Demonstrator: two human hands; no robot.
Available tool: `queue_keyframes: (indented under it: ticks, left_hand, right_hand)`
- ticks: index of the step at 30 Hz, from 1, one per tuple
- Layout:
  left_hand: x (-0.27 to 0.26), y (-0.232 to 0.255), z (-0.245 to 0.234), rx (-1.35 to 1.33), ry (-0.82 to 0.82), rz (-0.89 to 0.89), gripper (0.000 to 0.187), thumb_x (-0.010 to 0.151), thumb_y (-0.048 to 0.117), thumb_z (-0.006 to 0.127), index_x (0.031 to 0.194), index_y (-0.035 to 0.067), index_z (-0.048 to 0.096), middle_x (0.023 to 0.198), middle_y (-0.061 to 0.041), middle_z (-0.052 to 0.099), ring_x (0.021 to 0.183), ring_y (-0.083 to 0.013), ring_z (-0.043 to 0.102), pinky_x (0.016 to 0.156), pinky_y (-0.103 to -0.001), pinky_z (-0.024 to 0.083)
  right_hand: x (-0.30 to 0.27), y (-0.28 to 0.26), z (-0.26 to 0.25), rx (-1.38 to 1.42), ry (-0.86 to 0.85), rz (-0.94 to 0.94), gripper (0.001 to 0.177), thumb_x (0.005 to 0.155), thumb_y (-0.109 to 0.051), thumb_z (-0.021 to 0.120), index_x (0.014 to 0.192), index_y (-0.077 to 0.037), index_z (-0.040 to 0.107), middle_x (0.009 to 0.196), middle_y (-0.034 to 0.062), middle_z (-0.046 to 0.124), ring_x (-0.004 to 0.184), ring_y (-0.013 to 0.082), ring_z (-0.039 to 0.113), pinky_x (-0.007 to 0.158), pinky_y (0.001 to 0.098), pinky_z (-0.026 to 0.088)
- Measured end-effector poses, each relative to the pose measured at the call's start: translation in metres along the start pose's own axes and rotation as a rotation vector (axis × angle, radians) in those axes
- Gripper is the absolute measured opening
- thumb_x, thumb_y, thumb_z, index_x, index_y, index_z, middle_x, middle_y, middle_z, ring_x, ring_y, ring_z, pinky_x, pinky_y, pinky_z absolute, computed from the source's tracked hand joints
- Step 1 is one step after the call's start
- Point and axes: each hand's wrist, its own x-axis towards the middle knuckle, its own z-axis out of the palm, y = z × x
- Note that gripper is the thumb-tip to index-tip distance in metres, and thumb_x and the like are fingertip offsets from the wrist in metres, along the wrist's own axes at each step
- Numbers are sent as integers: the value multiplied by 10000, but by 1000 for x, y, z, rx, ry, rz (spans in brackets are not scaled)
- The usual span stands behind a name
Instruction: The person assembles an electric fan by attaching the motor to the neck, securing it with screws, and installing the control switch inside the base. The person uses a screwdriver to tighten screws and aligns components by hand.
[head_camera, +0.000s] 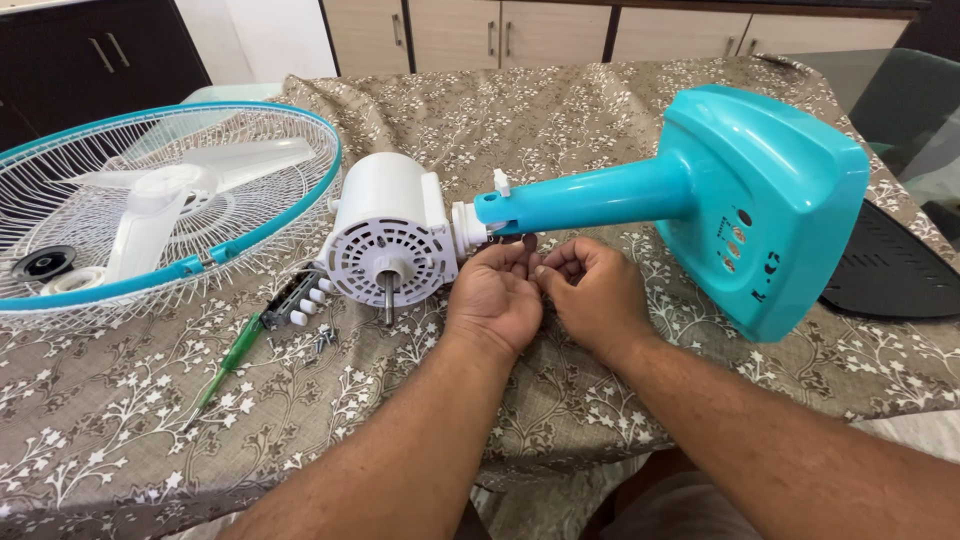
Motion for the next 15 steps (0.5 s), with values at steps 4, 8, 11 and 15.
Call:
queue_keyframes:
  ticks: [4,8,11,15]
  left_hand:
    - [5,1,1,-62,33,42,205,845,-78,592,1046,-36,579,1083,-120,613,1033,-222,590,1013,-321,495]
    - [12,0,0,-122,70,29,214,863,-108,582,1063,-35,564,1082,-118,591,1028,-214,571,1005,-308,490]
    - [14,-3,-2,-155,51,21,231,859,-103,576,1078,-28,567,1083,-108,600,1023,-208,575,995,-310,478]
    - [13,-1,-2,-187,41,25,256,849,-101,566,1092,-20,575,1086,-102,610,1022,-207,589,993,-319,474]
  right_hand:
    - [0,2,0,-19,-4,-7,115,827,-166,779,876,-67,746,783,28,765,686,114,710,647,298,571]
    - [1,2,0,-25,-2,-12,112,832,-170,770,874,-69,748,775,27,763,680,114,708,642,299,568]
    - [1,3,0,-11,3,-13,108,831,-169,767,869,-69,749,770,27,763,676,111,708,636,296,569]
    - [1,4,0,-4,3,-19,122,834,-184,770,868,-69,747,764,28,762,668,112,705,631,295,563]
